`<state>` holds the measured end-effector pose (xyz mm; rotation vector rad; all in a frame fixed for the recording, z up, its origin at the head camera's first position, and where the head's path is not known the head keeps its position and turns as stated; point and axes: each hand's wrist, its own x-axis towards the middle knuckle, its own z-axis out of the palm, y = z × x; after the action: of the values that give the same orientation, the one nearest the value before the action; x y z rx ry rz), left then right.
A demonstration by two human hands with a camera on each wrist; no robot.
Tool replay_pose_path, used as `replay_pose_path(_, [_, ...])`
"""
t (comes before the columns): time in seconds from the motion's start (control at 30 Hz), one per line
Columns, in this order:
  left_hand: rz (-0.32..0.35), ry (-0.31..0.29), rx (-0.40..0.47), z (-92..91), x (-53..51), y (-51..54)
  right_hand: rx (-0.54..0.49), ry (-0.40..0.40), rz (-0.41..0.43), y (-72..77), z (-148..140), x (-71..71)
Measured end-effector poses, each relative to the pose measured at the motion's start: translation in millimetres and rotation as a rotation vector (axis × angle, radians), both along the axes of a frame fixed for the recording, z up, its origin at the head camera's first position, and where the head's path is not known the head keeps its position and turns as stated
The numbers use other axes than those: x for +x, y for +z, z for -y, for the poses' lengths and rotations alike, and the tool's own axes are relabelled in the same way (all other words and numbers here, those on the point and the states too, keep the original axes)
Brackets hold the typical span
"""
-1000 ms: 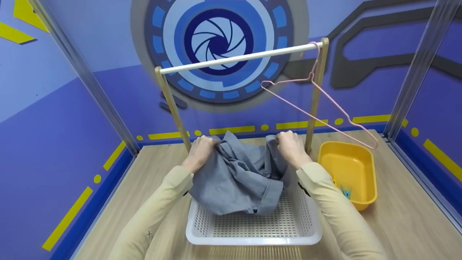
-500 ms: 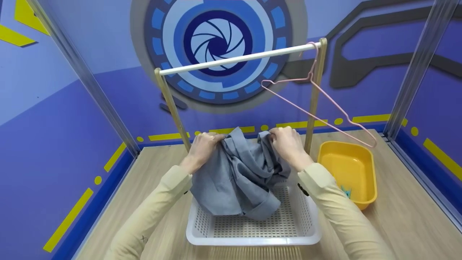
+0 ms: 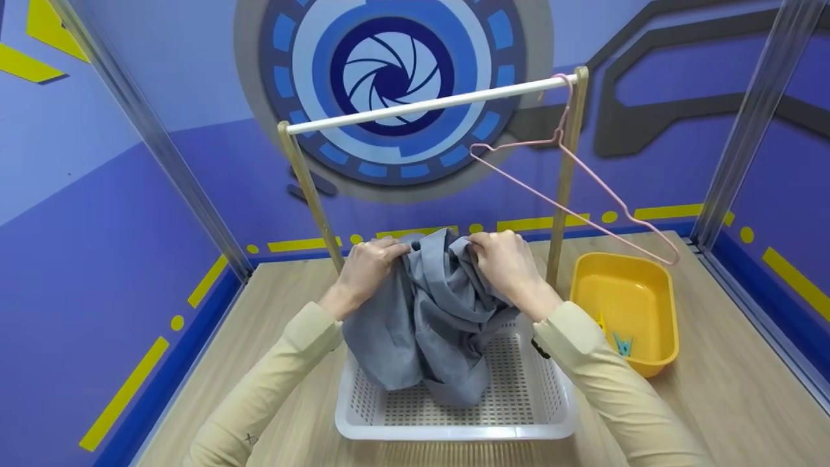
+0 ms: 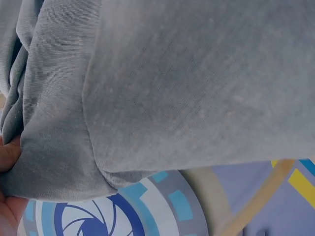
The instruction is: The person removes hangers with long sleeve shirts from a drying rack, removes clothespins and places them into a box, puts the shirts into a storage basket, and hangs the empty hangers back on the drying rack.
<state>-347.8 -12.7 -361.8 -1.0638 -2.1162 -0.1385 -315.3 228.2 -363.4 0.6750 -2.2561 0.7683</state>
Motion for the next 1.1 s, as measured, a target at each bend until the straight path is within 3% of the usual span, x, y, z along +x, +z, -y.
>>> replay_pose_path(0.37, [-0.075,-0.126,-0.036,5.2,9.6,1.3,0.017,0.052,-0.060,3.4,2,15.1])
replay_pose_path(0.6, [-0.121,-0.184,-0.088,3.4,19.1,-4.1,0.043,0.093,-0.027,0.6,4,23.9])
replay_pose_path(0.77, [-0.048,-0.234,-0.136,1.6,26.1,-11.0,0.078,0.129,0.042,-4.2,3,28.5])
replay_pose_path(0.93, [0.056,-0.277,-0.203,0.6,29.5,-19.0,0.110,0.176,0.172,-11.0,3,30.4])
replay_pose_path(1.1, [0.108,-0.316,-0.252,-0.4,32.5,-28.6,0.139,0.222,0.300,-18.8,5,32.9])
